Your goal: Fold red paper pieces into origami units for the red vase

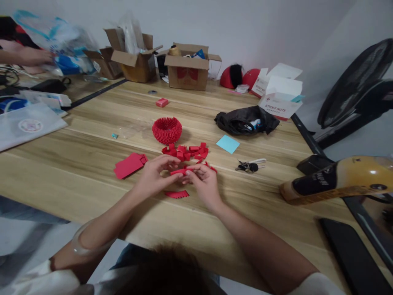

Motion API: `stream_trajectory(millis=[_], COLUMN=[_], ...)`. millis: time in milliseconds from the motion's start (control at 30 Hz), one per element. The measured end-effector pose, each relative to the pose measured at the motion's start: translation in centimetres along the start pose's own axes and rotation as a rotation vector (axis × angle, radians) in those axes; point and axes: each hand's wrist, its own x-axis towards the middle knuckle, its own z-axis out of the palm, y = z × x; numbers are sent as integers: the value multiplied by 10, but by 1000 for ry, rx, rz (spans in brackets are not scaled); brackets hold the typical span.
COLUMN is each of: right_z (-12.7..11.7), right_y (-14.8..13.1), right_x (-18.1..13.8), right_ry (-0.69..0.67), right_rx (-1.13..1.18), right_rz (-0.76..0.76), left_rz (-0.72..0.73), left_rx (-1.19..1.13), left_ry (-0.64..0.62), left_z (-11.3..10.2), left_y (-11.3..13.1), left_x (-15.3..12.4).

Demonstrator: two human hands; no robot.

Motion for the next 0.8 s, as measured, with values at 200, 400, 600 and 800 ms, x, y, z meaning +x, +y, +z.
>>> stream_trajectory(millis=[200,400,600,800], right_z=[0,-5,-9,-12], right_y=[2,9,0,2], right_x=[-2,-6,-7,-5], right_ry=[6,-59,-83,-138], right_rx=[-35,-245,-687,-837], right_rz=[-34,-265,-768,-936], left_rz=[-370,-475,-558,-623], left_rx=[-264,-331,-568,-756], left_ry=[-232,-156,-71,-75], left_z=[3,0,-3,-2], left_y=[5,6,11,7], left_x=[0,3,3,0])
